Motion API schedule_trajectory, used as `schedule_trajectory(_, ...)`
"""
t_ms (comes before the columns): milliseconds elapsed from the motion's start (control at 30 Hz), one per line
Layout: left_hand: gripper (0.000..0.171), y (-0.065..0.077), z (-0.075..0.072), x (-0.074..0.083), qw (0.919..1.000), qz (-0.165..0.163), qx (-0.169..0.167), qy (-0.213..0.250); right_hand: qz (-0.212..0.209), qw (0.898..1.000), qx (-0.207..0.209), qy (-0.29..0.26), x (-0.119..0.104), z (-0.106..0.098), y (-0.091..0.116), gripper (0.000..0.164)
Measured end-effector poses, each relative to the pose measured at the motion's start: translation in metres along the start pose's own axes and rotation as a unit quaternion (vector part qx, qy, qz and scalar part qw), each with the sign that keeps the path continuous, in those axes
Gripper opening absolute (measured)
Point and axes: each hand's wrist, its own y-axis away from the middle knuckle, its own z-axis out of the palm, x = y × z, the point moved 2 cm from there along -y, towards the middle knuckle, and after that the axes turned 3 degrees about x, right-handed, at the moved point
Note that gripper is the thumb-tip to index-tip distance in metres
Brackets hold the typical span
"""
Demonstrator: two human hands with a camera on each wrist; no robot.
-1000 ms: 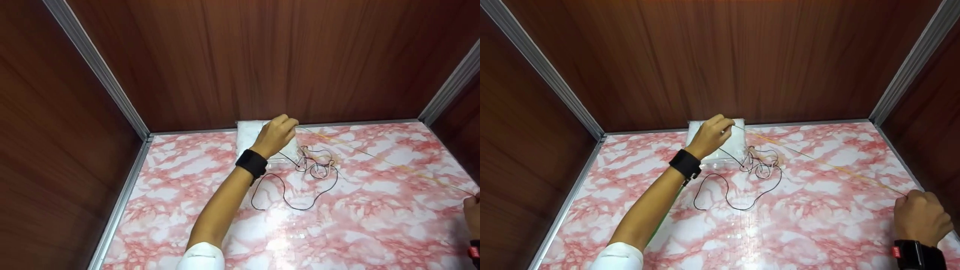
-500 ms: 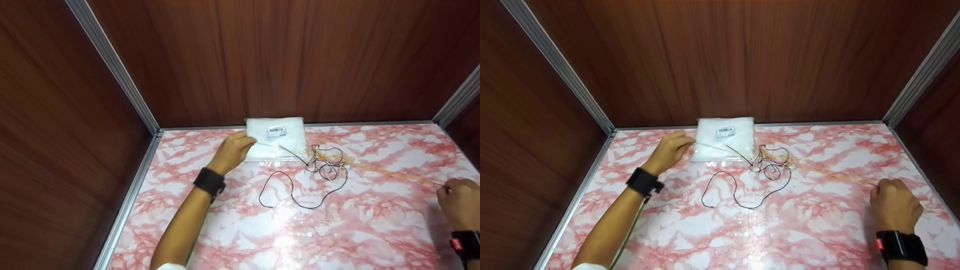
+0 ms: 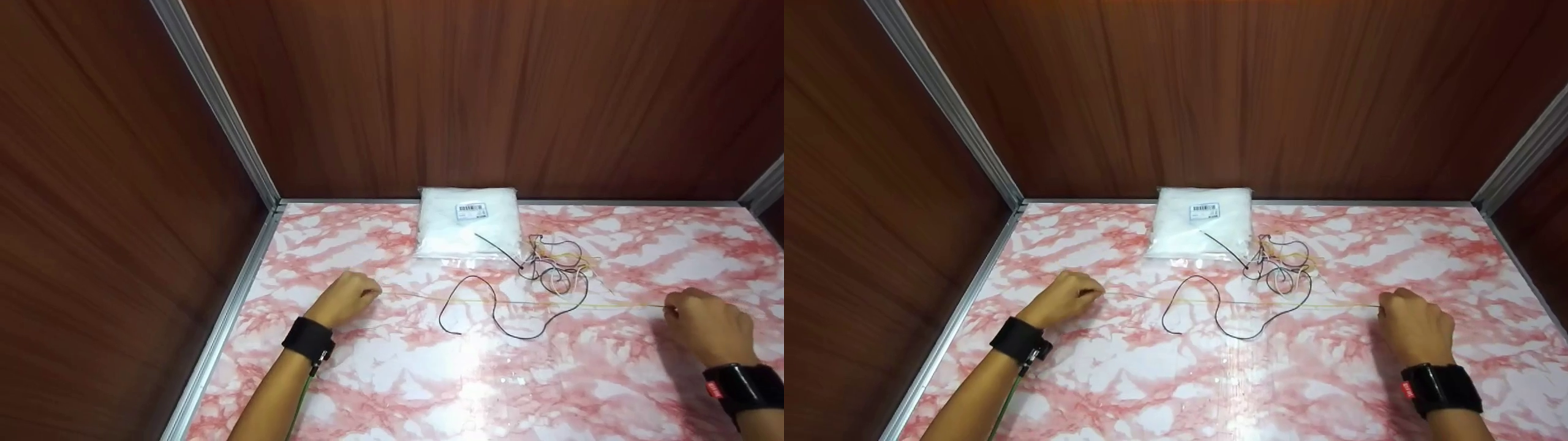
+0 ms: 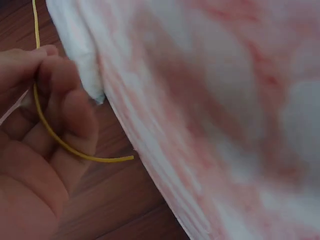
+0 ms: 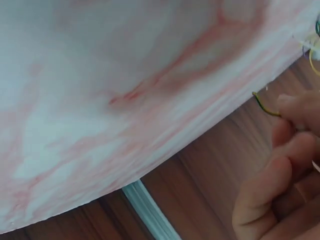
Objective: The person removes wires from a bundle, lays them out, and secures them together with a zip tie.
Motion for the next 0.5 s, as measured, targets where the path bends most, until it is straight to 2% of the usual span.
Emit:
schedule_trajectory(133, 0.016, 0.008, 0.006, -0.007, 0.9971, -0.057, -0.050, -0.005, -0.015, 0.999, -0.050, 0.012, -0.005, 0.007, -0.003, 0.008)
schedule_trajectory(267, 0.016, 0.012, 0.009, -0.011, 0.9931, -0.093, -0.066, -0.025, -0.020, 0.994, -0.103, 0.014, -0.010, 0.010, -0.007, 0.006)
schedule_trajectory(400, 0.016, 0.015, 0.014, -0.012, 0.9906, -0.099, -0.068, -0.066, -0.035, 0.991, -0.132, 0.010, -0.013, 0.014, -0.009, 0.009)
schedule_trajectory(500, 0.017, 0.017, 0.018, -0.011, 0.9900, -0.086, -0.064, -0.092, -0.051, 0.989, -0.136, 0.008, -0.016, 0.018, -0.008, 0.013)
